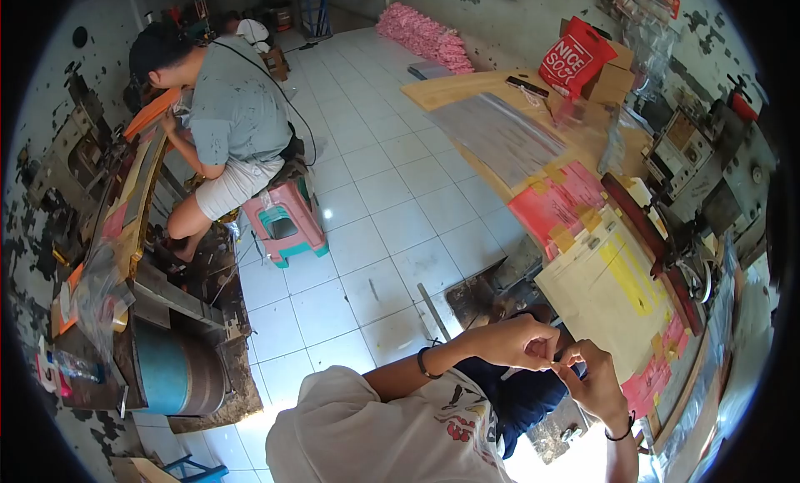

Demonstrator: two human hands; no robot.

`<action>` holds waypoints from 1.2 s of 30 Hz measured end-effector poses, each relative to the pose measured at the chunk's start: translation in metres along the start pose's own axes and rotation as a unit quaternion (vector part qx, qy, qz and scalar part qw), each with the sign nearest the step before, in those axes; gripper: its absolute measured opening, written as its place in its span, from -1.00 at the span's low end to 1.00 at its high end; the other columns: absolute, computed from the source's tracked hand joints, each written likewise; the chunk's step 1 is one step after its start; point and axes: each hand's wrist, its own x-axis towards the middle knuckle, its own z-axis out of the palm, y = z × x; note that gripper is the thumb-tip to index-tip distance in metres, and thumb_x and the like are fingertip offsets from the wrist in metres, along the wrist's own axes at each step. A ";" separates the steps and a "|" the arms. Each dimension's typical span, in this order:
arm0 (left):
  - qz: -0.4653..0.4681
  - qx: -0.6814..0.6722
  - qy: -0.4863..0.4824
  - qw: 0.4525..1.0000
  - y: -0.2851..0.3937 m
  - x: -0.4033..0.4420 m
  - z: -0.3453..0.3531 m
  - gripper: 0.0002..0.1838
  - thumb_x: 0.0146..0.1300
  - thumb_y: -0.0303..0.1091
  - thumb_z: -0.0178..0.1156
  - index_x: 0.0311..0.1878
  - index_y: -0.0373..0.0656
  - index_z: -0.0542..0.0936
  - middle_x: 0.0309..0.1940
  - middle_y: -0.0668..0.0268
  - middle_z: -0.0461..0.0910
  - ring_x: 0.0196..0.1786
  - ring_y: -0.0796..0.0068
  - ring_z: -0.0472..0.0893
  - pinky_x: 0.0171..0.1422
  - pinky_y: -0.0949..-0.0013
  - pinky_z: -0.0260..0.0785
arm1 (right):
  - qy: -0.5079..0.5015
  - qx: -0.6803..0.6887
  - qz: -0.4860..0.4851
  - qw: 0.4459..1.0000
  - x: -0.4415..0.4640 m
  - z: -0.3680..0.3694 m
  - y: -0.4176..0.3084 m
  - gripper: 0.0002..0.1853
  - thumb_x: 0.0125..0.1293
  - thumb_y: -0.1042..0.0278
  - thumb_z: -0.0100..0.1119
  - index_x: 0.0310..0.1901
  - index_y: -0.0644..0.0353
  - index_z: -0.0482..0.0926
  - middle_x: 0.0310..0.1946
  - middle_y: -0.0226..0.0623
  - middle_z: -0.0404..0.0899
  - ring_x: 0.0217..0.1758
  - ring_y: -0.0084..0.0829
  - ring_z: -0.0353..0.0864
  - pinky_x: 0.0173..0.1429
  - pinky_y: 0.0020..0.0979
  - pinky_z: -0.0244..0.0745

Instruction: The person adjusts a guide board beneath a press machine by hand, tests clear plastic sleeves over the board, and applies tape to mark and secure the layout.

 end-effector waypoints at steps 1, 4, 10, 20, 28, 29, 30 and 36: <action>0.005 -0.004 0.004 1.000 -0.001 -0.001 0.001 -0.80 0.30 -0.37 0.35 -0.30 -0.25 0.52 -0.49 0.28 0.67 -0.42 0.52 0.67 -0.30 0.41 0.48 | -0.002 0.011 -0.003 1.000 0.002 0.000 0.001 -0.79 0.20 0.58 0.39 -0.23 0.30 0.50 -0.32 -0.16 0.66 -0.28 -0.34 0.71 -0.09 -0.36 0.63; 0.021 -0.001 0.015 1.000 -0.003 -0.002 0.001 -0.82 0.29 -0.40 0.35 -0.28 -0.25 0.53 -0.48 0.28 0.67 -0.42 0.51 0.67 -0.30 0.41 0.47 | -0.016 0.047 0.008 0.999 0.005 -0.001 0.003 -0.79 0.19 0.60 0.39 -0.23 0.29 0.51 -0.29 -0.17 0.67 -0.24 -0.37 0.73 -0.05 -0.37 0.64; 0.007 0.020 0.009 1.000 -0.007 -0.003 -0.002 -0.84 0.30 -0.39 0.32 -0.26 -0.23 0.54 -0.49 0.31 0.68 -0.42 0.53 0.67 -0.31 0.43 0.47 | 0.003 0.064 0.022 0.998 0.009 0.006 0.008 -0.84 0.13 0.58 0.43 -0.29 0.32 0.61 -0.27 -0.16 0.68 -0.27 -0.29 0.76 -0.12 -0.40 0.67; -0.050 0.022 0.002 0.999 -0.010 -0.008 -0.004 -0.84 0.29 -0.38 0.34 -0.24 -0.24 0.57 -0.42 0.32 0.69 -0.35 0.56 0.68 -0.26 0.45 0.49 | -0.002 -0.021 0.057 0.998 0.005 0.007 -0.003 -0.83 0.15 0.43 0.46 -0.34 0.26 0.63 -0.44 -0.18 0.64 -0.34 -0.27 0.70 -0.23 -0.32 0.57; -0.076 0.038 -0.020 0.996 -0.012 0.006 0.007 -0.86 0.26 -0.41 0.39 -0.22 -0.25 0.65 -0.36 0.34 0.72 -0.34 0.64 0.64 -0.23 0.51 0.45 | 0.005 0.019 0.020 1.000 -0.018 -0.003 0.008 -0.90 0.28 0.41 0.34 -0.23 0.19 0.63 -0.34 -0.23 0.65 -0.26 -0.25 0.68 -0.10 -0.24 0.52; -0.083 0.020 -0.025 0.996 -0.016 0.008 0.009 -0.87 0.26 -0.43 0.39 -0.21 -0.25 0.65 -0.35 0.31 0.73 -0.33 0.63 0.65 -0.22 0.50 0.47 | 0.014 0.020 0.022 0.999 -0.022 -0.003 0.015 -0.90 0.28 0.40 0.33 -0.22 0.19 0.62 -0.34 -0.23 0.65 -0.25 -0.24 0.68 -0.08 -0.24 0.52; -0.081 0.020 -0.028 0.996 -0.020 0.012 0.011 -0.88 0.27 -0.44 0.38 -0.21 -0.25 0.65 -0.35 0.30 0.73 -0.32 0.62 0.66 -0.20 0.50 0.48 | 0.022 0.022 0.023 0.999 -0.027 -0.003 0.022 -0.89 0.29 0.40 0.32 -0.21 0.19 0.62 -0.34 -0.23 0.65 -0.23 -0.23 0.68 -0.07 -0.23 0.52; -0.094 0.029 -0.031 0.995 -0.034 0.037 0.030 -0.87 0.31 -0.47 0.35 -0.19 -0.29 0.59 -0.34 0.28 0.72 -0.27 0.59 0.69 -0.15 0.50 0.52 | 0.068 0.061 0.051 0.995 -0.052 -0.007 0.052 -0.85 0.23 0.50 0.38 -0.20 0.28 0.62 -0.31 -0.21 0.62 -0.26 -0.30 0.69 -0.20 -0.37 0.60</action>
